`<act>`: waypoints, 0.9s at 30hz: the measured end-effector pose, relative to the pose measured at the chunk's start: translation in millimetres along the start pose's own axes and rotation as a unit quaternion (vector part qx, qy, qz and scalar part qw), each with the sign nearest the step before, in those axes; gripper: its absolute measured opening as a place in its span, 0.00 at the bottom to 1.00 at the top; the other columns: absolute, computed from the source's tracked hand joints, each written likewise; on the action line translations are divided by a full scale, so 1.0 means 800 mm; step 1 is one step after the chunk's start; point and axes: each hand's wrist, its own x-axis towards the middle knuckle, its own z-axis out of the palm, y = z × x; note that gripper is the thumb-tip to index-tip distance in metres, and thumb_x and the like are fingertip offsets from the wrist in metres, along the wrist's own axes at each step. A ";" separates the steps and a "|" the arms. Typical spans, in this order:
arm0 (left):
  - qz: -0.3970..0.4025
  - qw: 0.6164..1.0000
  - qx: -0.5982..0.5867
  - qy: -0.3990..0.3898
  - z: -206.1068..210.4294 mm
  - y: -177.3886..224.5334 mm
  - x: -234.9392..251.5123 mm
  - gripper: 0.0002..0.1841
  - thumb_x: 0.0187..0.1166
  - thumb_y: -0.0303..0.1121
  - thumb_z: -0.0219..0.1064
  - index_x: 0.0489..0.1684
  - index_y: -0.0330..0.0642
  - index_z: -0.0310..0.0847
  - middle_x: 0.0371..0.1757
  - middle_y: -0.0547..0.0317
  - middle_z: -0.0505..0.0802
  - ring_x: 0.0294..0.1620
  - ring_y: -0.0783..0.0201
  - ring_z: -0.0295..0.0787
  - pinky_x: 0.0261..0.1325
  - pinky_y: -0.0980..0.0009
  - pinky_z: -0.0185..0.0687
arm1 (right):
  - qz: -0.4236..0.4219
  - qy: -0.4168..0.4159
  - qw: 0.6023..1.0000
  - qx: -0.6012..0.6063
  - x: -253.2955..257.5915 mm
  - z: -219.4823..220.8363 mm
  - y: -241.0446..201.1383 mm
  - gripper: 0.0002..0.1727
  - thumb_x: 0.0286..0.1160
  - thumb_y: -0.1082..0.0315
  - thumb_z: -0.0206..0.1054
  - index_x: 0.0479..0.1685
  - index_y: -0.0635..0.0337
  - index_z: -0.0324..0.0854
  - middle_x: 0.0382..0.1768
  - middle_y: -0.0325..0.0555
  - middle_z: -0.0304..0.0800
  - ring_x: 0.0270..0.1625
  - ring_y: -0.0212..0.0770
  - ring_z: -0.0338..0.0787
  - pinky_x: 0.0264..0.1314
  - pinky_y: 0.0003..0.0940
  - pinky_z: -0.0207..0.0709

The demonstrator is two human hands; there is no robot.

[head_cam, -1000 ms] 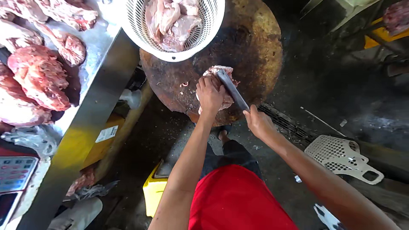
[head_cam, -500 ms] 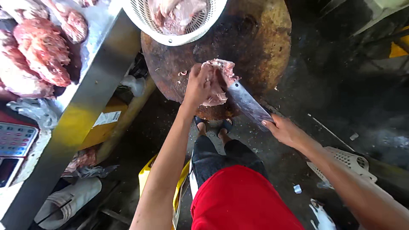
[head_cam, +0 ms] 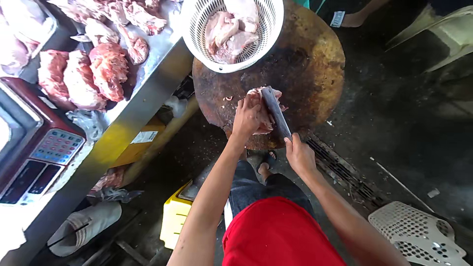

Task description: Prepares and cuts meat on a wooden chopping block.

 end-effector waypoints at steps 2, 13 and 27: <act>0.009 1.000 -0.010 0.012 0.002 -0.001 -0.001 0.13 0.73 0.28 0.66 0.51 0.45 0.93 0.83 0.40 0.75 0.79 0.36 0.73 0.72 0.44 0.78 | 0.012 -0.007 1.000 0.000 0.011 -0.004 -0.019 0.24 0.96 0.52 0.46 0.71 0.62 0.75 0.40 0.61 0.93 0.49 0.63 0.95 0.51 0.59 0.84; -0.028 0.994 -0.047 0.090 0.005 -0.004 0.014 0.17 0.76 0.48 0.64 0.38 0.43 0.91 0.73 0.43 0.84 0.69 0.41 0.81 0.65 0.47 0.79 | 0.034 -0.003 0.999 -0.029 -0.043 0.008 0.044 0.27 0.92 0.49 0.51 0.68 0.67 0.77 0.32 0.61 0.91 0.37 0.64 0.94 0.41 0.63 0.85; -0.101 0.969 -0.227 0.012 -0.015 -0.015 0.046 0.21 0.70 0.25 0.73 0.64 0.37 0.82 0.64 0.37 0.85 0.66 0.40 0.83 0.67 0.43 0.81 | 0.026 0.014 1.000 0.010 -0.011 0.005 -0.002 0.26 0.94 0.48 0.48 0.63 0.63 0.78 0.30 0.57 0.90 0.38 0.61 0.94 0.41 0.59 0.84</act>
